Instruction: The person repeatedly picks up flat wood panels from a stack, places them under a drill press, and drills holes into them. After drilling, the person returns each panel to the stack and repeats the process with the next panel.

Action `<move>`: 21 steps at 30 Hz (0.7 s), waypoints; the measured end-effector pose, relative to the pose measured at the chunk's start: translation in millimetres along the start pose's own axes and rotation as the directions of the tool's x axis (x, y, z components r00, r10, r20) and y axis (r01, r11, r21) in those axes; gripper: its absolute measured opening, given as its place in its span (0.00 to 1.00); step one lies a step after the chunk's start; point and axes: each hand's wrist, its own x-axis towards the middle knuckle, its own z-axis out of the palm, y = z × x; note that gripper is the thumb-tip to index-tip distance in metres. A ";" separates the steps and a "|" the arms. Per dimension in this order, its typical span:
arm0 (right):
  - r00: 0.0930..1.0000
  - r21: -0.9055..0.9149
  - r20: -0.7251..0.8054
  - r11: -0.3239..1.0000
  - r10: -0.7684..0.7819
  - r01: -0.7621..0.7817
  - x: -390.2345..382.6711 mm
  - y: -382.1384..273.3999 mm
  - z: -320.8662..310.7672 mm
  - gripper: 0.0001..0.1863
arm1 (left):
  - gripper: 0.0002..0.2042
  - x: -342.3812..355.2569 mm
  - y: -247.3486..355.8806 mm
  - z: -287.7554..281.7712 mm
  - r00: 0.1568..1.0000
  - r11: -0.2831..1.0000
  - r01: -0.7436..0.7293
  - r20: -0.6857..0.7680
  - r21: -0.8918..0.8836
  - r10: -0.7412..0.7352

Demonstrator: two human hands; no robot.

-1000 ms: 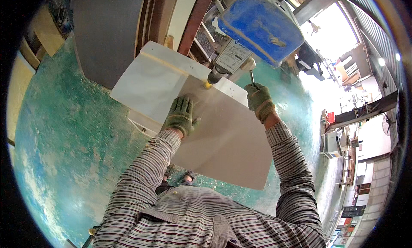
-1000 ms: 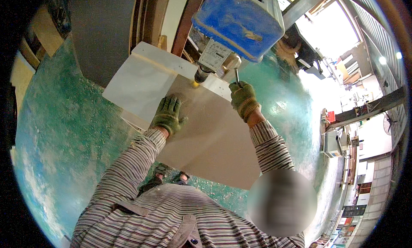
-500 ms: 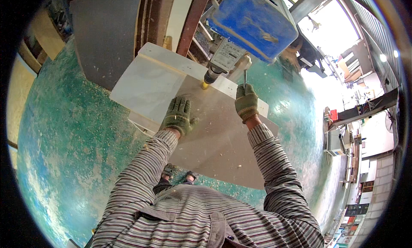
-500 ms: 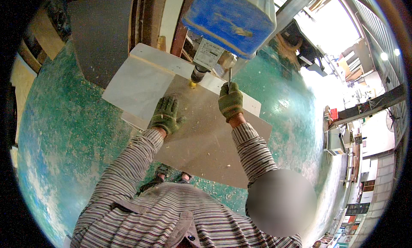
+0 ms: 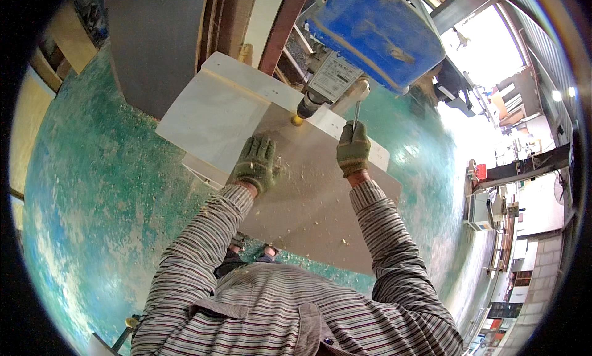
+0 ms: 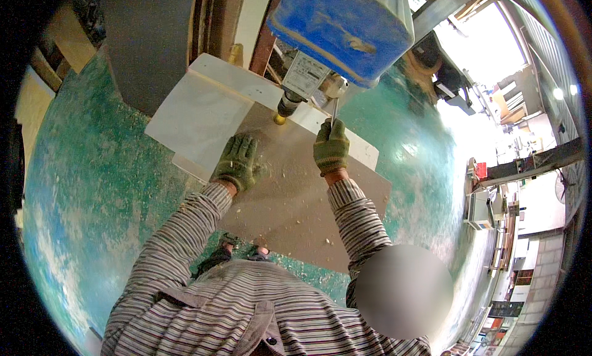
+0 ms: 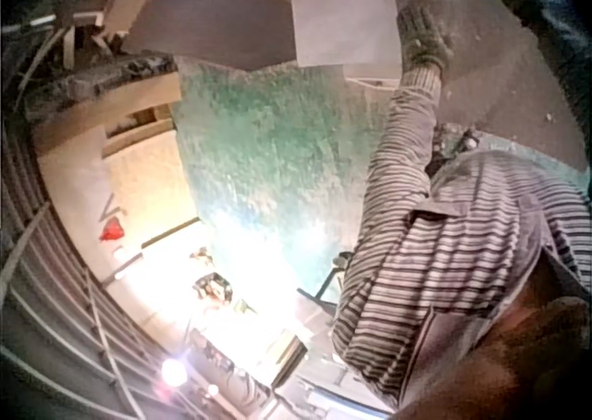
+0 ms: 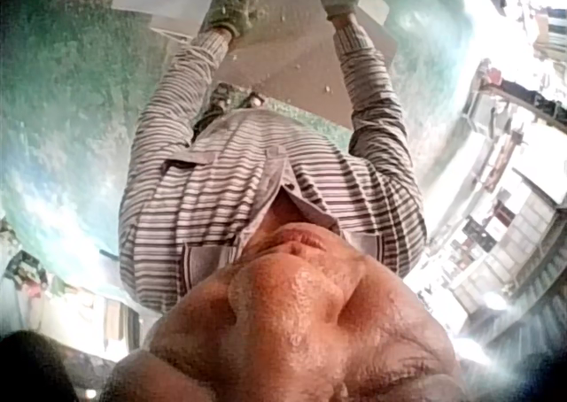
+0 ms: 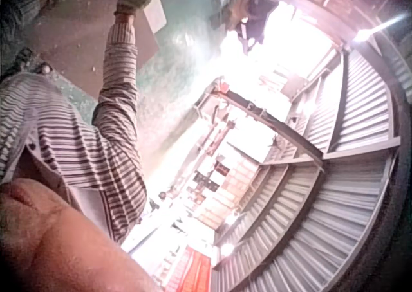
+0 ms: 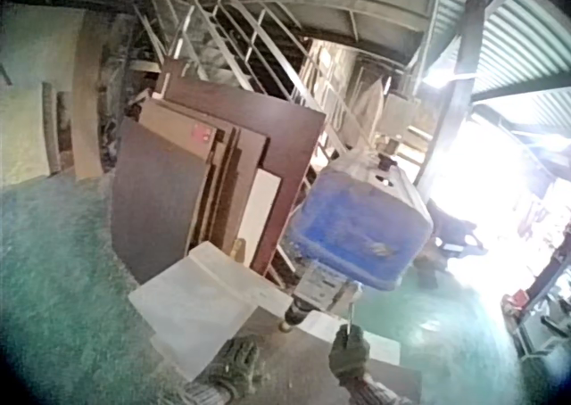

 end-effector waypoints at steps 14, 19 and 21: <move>0.749 0.722 0.658 0.217 0.079 -0.657 29.1 0.7 -33.9 0.07 | 0.41 2.5 3.7 -6.6 0.995 0.999 0.028 0.096 0.018 -0.030; 0.995 0.514 0.018 0.853 0.094 -0.090 1.5 27.5 19.9 0.09 | 0.40 4.2 1.9 -3.0 0.996 1.000 0.020 0.082 0.012 -0.021; 0.999 0.342 -0.017 0.939 0.032 -0.024 -1.7 29.6 25.6 0.12 | 0.40 4.3 1.1 0.8 0.998 1.000 0.020 0.064 0.012 -0.020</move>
